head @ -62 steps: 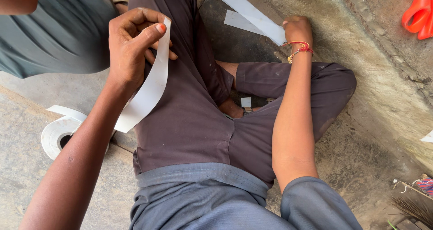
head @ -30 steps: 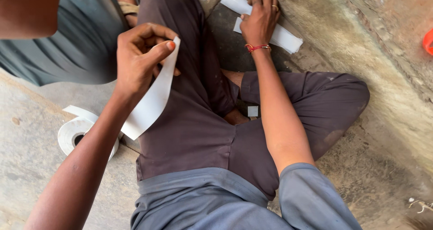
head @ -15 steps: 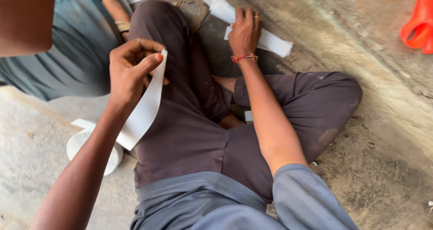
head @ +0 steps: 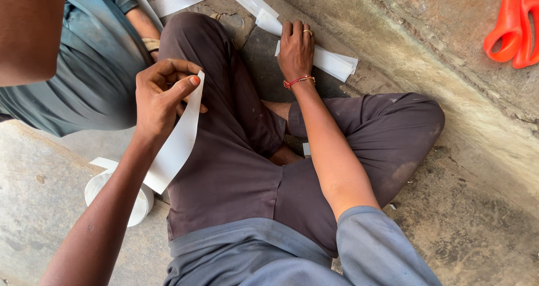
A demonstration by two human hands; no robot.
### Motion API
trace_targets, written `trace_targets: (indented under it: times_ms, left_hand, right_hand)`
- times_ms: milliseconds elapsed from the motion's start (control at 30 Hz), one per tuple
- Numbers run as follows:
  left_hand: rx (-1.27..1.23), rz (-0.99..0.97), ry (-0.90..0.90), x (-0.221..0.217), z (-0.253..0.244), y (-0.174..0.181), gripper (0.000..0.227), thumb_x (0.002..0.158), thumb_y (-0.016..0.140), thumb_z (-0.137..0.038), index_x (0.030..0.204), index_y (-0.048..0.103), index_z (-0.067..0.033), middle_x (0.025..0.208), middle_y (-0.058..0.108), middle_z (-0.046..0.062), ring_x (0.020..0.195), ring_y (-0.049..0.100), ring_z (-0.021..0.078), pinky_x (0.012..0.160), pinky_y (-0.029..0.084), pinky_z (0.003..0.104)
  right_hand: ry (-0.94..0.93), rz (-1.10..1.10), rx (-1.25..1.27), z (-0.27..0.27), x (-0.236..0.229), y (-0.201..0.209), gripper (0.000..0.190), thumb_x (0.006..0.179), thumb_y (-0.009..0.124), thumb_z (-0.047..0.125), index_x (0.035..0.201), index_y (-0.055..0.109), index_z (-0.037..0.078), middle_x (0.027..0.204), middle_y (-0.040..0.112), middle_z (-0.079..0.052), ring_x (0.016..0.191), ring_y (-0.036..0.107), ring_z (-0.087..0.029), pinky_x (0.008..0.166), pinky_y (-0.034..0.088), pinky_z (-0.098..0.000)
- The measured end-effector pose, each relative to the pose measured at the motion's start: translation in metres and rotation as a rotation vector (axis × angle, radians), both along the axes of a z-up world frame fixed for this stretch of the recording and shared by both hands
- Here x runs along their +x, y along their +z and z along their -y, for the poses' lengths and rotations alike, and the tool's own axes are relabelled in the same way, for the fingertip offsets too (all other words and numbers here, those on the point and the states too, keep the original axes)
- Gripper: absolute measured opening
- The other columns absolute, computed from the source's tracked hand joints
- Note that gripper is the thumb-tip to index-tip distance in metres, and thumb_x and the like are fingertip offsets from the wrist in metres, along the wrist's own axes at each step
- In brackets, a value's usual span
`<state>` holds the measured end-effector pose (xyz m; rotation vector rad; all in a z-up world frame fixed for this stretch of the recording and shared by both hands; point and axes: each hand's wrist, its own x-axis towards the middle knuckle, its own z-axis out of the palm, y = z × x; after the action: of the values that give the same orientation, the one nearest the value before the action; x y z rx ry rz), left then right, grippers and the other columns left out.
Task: The person sits on the floor and uses orange-handled scissors to cut a roll of white tape into strips. The person folds the tape and cuts it repeatedly, while another person works on a motor stator nearby.
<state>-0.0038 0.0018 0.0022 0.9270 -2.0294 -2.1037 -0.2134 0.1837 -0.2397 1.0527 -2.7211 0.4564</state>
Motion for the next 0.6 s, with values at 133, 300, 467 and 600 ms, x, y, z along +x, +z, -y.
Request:
trace_targets:
  times_ms: [133, 300, 467, 600]
  left_hand:
    - [0.008, -0.025, -0.018, -0.001, 0.001, 0.000, 0.029, 0.096, 0.072, -0.017, 0.112, 0.067, 0.0064, 0.081, 0.070, 0.009, 0.061, 0.071, 0.0165, 0.046, 0.050, 0.021]
    - [0.049, -0.035, -0.007, -0.001, 0.003, 0.000, 0.028, 0.095, 0.071, -0.016, 0.111, 0.067, 0.0063, 0.081, 0.070, 0.009, 0.061, 0.071, 0.0163, 0.047, 0.049, 0.020]
    - [0.101, -0.103, 0.000, 0.003, 0.001, -0.001, 0.027, 0.096, 0.070, -0.015, 0.112, 0.067, 0.0066, 0.084, 0.070, 0.009, 0.063, 0.071, 0.0166, 0.050, 0.053, 0.021]
    - [0.126, -0.080, -0.058, 0.008, 0.004, 0.001, 0.033, 0.094, 0.069, -0.019, 0.120, 0.069, 0.0016, 0.089, 0.072, 0.006, 0.067, 0.072, 0.0149, 0.049, 0.051, 0.020]
  right_hand:
    - [-0.001, 0.025, 0.030, 0.001, -0.003, 0.005, 0.022, 0.087, 0.063, -0.004, 0.108, 0.059, 0.003, 0.108, 0.056, -0.013, 0.107, 0.056, -0.033, 0.095, 0.046, -0.0489]
    - [-0.103, 0.071, -0.001, 0.005, -0.009, 0.012, 0.025, 0.079, 0.063, -0.004, 0.102, 0.057, 0.003, 0.109, 0.056, -0.016, 0.107, 0.056, -0.038, 0.089, 0.046, -0.0521]
    - [-0.122, 0.200, -0.046, -0.001, -0.010, 0.014, 0.038, 0.076, 0.064, -0.008, 0.112, 0.055, -0.002, 0.115, 0.057, -0.024, 0.097, 0.060, -0.046, 0.088, 0.049, -0.0523]
    - [-0.168, 0.313, -0.109, -0.002, -0.012, 0.011, 0.037, 0.076, 0.064, -0.008, 0.112, 0.055, -0.002, 0.105, 0.065, -0.028, 0.095, 0.065, -0.049, 0.082, 0.053, -0.0528]
